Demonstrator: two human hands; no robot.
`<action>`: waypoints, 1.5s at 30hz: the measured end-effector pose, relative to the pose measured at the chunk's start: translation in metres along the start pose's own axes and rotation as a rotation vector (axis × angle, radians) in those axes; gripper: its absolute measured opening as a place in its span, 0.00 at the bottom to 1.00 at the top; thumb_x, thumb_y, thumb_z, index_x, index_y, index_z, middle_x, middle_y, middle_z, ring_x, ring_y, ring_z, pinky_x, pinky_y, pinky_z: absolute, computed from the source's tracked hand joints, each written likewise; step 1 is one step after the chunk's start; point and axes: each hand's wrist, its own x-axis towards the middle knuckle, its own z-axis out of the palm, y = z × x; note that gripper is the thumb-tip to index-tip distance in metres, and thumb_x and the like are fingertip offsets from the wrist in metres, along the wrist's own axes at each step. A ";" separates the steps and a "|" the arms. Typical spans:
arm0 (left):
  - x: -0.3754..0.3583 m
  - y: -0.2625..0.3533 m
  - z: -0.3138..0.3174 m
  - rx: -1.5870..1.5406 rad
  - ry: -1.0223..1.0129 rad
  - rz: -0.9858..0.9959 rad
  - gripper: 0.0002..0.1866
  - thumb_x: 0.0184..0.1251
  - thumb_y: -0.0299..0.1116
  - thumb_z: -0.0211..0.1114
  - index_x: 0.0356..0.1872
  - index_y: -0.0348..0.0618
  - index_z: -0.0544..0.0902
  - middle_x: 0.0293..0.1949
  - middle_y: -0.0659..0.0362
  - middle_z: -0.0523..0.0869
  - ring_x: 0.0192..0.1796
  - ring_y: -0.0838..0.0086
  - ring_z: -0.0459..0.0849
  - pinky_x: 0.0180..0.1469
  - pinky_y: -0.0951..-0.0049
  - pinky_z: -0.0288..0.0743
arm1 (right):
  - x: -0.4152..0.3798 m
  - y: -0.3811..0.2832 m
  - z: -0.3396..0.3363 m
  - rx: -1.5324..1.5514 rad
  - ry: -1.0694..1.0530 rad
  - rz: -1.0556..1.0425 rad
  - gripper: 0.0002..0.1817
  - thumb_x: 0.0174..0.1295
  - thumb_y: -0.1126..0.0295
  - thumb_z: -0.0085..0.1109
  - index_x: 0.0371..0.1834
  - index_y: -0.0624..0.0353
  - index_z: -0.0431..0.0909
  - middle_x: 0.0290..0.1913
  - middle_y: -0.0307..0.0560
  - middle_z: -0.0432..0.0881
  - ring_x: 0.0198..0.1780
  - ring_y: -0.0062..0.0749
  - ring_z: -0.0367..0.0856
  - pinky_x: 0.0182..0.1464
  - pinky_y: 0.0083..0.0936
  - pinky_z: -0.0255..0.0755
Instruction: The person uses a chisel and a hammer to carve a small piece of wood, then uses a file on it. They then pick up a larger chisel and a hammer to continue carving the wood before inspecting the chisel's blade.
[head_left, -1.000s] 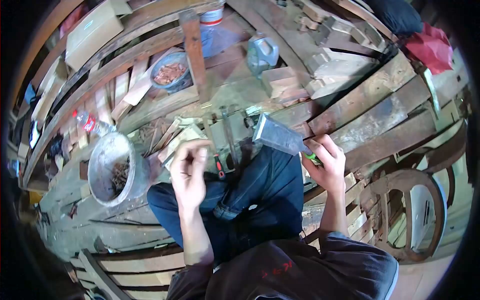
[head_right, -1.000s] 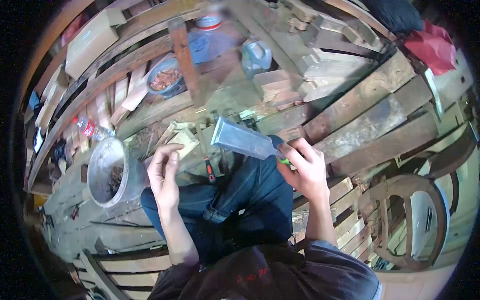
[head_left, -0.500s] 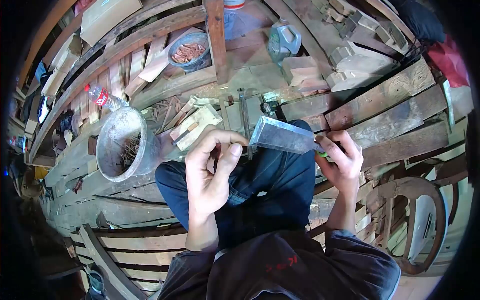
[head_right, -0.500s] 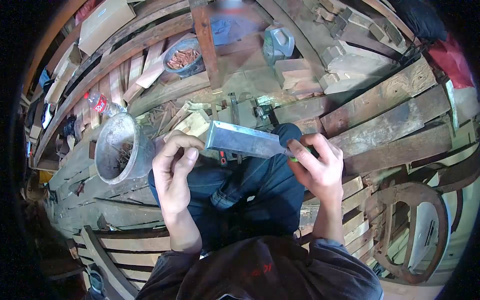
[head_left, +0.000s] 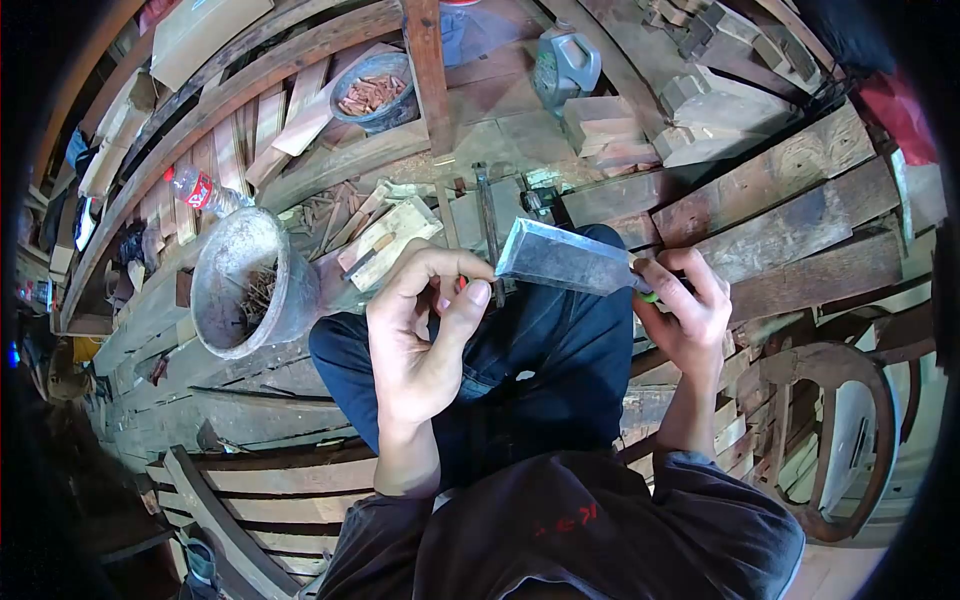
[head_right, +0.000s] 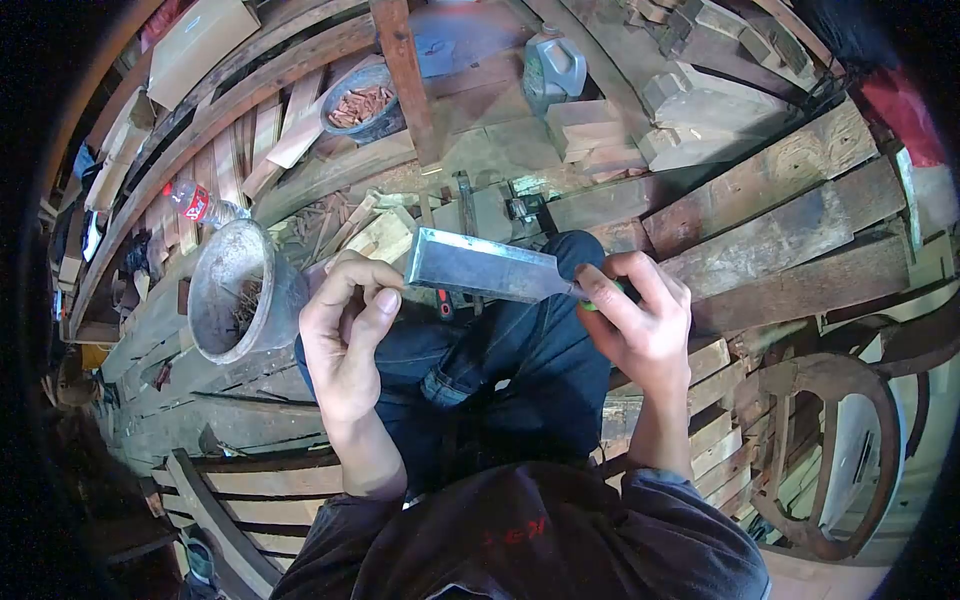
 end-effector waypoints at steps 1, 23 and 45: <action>0.000 0.000 0.001 -0.009 0.003 -0.003 0.03 0.62 0.23 0.67 0.36 0.37 0.83 0.29 0.68 0.70 0.30 0.86 0.64 0.35 0.84 0.58 | 0.000 0.001 -0.001 0.005 -0.006 0.001 0.27 0.27 0.78 0.72 0.39 0.56 0.84 0.33 0.43 0.75 0.28 0.35 0.79 0.27 0.30 0.73; 0.002 -0.010 0.006 -0.011 0.018 -0.037 0.02 0.63 0.20 0.65 0.34 0.38 0.81 0.30 0.69 0.69 0.30 0.88 0.63 0.34 0.86 0.57 | -0.002 0.001 -0.001 0.000 -0.039 0.062 0.25 0.29 0.83 0.71 0.38 0.59 0.84 0.33 0.45 0.78 0.29 0.39 0.82 0.30 0.29 0.75; 0.005 -0.015 0.009 -0.320 0.075 -0.192 0.04 0.66 0.23 0.65 0.38 0.35 0.84 0.26 0.69 0.72 0.30 0.87 0.67 0.34 0.84 0.61 | -0.006 0.010 0.000 -0.032 0.007 0.069 0.25 0.29 0.80 0.72 0.38 0.55 0.83 0.33 0.42 0.76 0.27 0.35 0.79 0.27 0.29 0.73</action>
